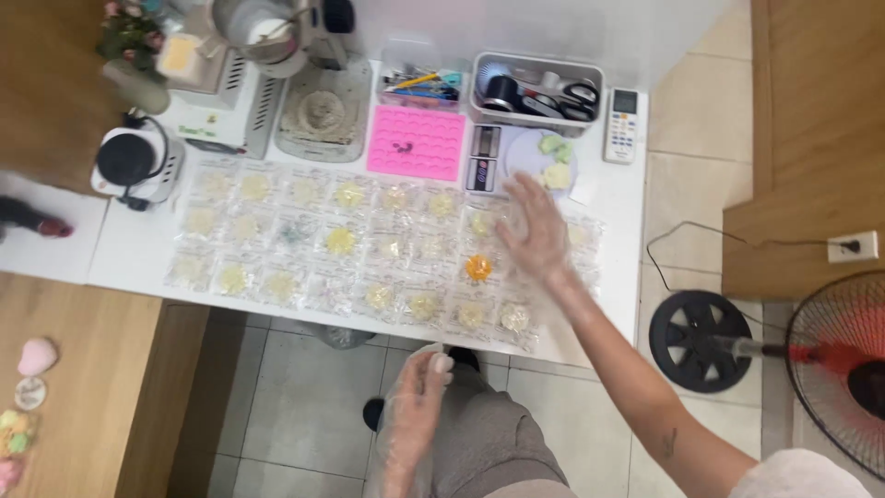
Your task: The person places flower-shaped and heart-shaped candles into small plastic bags, then arranges the bags on a white tray and places additional candles onto a wooden surface.
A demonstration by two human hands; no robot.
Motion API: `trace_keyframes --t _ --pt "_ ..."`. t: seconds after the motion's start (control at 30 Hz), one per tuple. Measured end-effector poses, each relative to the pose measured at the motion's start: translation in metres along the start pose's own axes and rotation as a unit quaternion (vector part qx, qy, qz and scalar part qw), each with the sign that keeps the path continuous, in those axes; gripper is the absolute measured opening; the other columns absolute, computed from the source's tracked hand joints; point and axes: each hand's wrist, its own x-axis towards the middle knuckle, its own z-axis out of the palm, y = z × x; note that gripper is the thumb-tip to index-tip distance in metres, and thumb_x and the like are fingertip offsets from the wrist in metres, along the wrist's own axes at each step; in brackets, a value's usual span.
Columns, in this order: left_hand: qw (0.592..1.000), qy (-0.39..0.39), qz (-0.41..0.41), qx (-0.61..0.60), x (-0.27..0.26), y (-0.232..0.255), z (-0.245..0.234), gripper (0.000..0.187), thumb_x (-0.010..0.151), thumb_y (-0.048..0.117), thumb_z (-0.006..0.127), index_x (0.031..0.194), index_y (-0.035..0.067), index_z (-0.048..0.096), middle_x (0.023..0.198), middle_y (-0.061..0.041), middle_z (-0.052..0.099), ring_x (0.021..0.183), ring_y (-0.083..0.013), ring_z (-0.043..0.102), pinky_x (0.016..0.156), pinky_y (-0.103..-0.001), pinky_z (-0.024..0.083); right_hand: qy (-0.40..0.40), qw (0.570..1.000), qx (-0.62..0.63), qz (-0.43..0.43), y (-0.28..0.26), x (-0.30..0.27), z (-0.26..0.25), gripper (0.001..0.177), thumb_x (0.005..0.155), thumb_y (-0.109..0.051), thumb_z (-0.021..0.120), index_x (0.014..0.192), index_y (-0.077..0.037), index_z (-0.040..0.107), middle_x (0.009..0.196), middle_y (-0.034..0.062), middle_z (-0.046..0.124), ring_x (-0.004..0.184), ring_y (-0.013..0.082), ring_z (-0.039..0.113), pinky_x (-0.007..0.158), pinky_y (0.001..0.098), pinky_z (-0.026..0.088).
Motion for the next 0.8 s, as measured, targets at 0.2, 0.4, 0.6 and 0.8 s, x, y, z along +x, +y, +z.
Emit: trace_keyframes --t 0.2,0.4,0.6,0.8 --pt "0.986 -0.104 0.045 0.126 -0.006 0.034 0.01 0.043 0.1 0.043 0.061 0.106 0.001 0.062 0.086 -0.015 0.072 0.076 -0.0233 0.071 0.07 -0.037 0.055 -0.063 0.96 0.27 -0.029 -0.138 -0.064 0.054 0.06 0.097 -0.031 0.07 0.149 -0.009 0.05 0.15 0.0153 0.056 0.14 0.0351 0.055 0.117 0.0466 0.044" --pt "0.996 0.045 0.076 0.026 -0.005 -0.022 -0.024 0.037 0.1 0.035 0.056 0.093 -0.001 0.062 0.072 -0.018 0.063 0.063 -0.0343 0.063 0.063 -0.046 0.052 -0.137 0.902 0.407 0.051 -0.21 -0.055 0.078 0.075 0.091 -0.037 0.071 0.151 0.001 0.045 0.151 0.022 0.054 0.141 0.0358 0.051 0.116 0.0425 0.04" --pt "0.96 0.109 0.163 0.198 -0.041 -0.004 -0.095 0.038 0.108 0.034 0.055 0.091 0.003 0.066 0.079 -0.02 0.065 0.075 -0.0381 0.065 0.066 -0.052 0.052 -0.363 0.821 0.41 0.157 -0.272 -0.07 0.122 0.096 0.089 -0.068 0.053 0.158 -0.006 0.03 0.159 0.021 0.041 0.146 0.0319 0.039 0.117 0.0464 0.031" --pt "0.921 0.177 0.064 0.34 -0.138 -0.047 -0.137 0.042 0.109 0.039 0.054 0.093 0.002 0.066 0.082 -0.019 0.067 0.076 -0.0371 0.067 0.064 -0.052 0.054 -0.431 0.527 0.657 0.323 -0.364 -0.09 0.182 0.082 0.094 -0.064 0.046 0.152 -0.007 0.045 0.145 0.0147 0.055 0.129 0.0276 0.056 0.109 0.0453 0.046"
